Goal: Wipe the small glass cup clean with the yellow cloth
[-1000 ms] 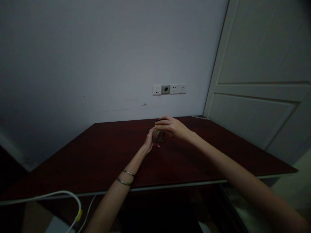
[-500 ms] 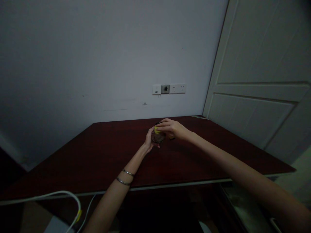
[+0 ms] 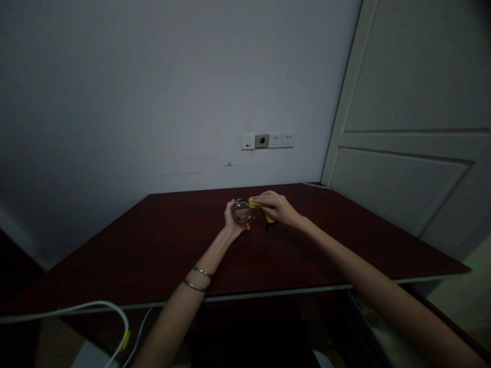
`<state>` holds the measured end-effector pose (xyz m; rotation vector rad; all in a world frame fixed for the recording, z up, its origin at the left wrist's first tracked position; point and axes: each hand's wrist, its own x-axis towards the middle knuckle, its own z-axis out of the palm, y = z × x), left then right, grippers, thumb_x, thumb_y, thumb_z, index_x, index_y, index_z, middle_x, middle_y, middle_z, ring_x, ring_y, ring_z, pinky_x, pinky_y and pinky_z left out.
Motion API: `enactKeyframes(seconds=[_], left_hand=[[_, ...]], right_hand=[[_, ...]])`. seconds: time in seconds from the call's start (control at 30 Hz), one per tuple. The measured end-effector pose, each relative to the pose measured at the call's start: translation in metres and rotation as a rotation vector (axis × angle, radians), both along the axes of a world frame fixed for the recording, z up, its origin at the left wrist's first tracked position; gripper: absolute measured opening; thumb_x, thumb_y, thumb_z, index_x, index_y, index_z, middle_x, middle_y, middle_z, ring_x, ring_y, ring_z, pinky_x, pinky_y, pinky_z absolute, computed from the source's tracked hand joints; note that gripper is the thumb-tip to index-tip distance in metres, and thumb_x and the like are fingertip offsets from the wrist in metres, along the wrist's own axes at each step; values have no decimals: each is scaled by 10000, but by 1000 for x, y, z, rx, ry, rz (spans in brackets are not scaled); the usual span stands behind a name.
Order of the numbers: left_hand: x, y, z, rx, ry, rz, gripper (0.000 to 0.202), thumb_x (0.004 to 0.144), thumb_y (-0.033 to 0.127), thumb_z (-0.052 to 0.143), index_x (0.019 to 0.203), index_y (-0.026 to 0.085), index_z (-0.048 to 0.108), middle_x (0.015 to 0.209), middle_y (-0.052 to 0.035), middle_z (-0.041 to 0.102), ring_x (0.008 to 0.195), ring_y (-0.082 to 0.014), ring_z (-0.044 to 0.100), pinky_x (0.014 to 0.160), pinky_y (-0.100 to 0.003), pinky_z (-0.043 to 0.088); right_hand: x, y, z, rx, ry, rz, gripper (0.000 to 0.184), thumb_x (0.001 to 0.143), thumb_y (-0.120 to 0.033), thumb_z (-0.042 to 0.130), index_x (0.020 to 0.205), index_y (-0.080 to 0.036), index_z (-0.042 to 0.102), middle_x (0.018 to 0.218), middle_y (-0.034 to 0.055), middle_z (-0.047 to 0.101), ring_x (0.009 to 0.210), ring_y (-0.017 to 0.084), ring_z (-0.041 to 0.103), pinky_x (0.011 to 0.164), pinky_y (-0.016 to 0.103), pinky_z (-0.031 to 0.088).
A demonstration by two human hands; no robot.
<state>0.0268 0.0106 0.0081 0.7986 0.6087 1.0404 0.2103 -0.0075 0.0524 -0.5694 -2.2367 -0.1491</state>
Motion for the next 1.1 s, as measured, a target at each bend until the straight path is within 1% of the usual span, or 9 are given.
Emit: enactKeyframes(seconds=[0.13, 0.23, 0.3, 0.4, 0.5, 0.7, 0.87, 1.0, 1.1], left_hand=[[-1, 3, -3, -49, -78, 17, 642, 729, 622, 288, 845, 78, 608, 587, -129, 601, 377, -143, 468, 320, -237, 307], [-2, 5, -5, -90, -194, 66, 572, 754, 577, 279, 808, 102, 595, 570, -105, 577, 403, -145, 477, 324, -222, 295], [-2, 6, -5, -115, -255, 97, 517, 765, 549, 285, 766, 123, 577, 550, -83, 555, 391, -135, 458, 321, -217, 291], [-2, 4, -3, -151, -270, 93, 465, 776, 513, 299, 718, 130, 557, 524, -67, 537, 359, -119, 421, 319, -217, 302], [-2, 4, 0, -182, -272, 95, 433, 789, 470, 305, 720, 127, 560, 508, -61, 536, 365, -126, 441, 323, -217, 320], [-1, 2, 2, -193, -282, 107, 429, 805, 441, 292, 753, 124, 575, 548, -71, 579, 390, -142, 489, 328, -224, 337], [2, 2, 2, -195, -265, 110, 416, 804, 426, 305, 761, 119, 583, 549, -68, 586, 400, -142, 501, 346, -229, 354], [6, 5, 0, -160, -292, 148, 366, 791, 383, 339, 718, 120, 582, 530, -56, 575, 419, -130, 504, 364, -213, 353], [7, 7, -2, -133, -295, 153, 350, 781, 384, 363, 688, 125, 578, 530, -46, 573, 424, -118, 497, 370, -202, 345]], right_hand=[[-5, -2, -11, 71, 45, -9, 324, 825, -155, 516, 1129, -246, 576, 1122, 44, 628, 1002, 170, 559, 858, 389, 468], [-9, -4, -20, 118, 42, -45, 328, 821, -146, 515, 1133, -230, 573, 1123, 54, 626, 1019, 178, 542, 861, 393, 470], [-11, -7, -26, 147, 27, -79, 348, 816, -127, 509, 1145, -228, 565, 1130, 59, 622, 1035, 188, 527, 853, 400, 477], [-14, -11, -33, 210, 6, -123, 391, 807, -82, 487, 1163, -230, 552, 1159, 52, 606, 1056, 201, 501, 859, 411, 476], [-17, -15, -38, 290, -14, -138, 400, 803, -63, 475, 1166, -212, 552, 1164, 49, 603, 1082, 212, 480, 881, 409, 466], [-19, -15, -49, 359, -75, -190, 340, 838, -137, 481, 1154, -233, 563, 1174, 58, 597, 1151, 240, 448, 869, 424, 465], [-16, -12, -53, 393, -96, -190, 323, 850, -172, 489, 1158, -240, 560, 1160, 73, 605, 1163, 232, 452, 871, 416, 460], [-14, -11, -51, 411, -141, -170, 318, 849, -177, 499, 1155, -242, 560, 1148, 78, 611, 1150, 228, 467, 860, 409, 460], [-14, -11, -49, 434, -181, -163, 315, 854, -173, 492, 1156, -234, 558, 1162, 78, 602, 1149, 234, 465, 849, 411, 460]])
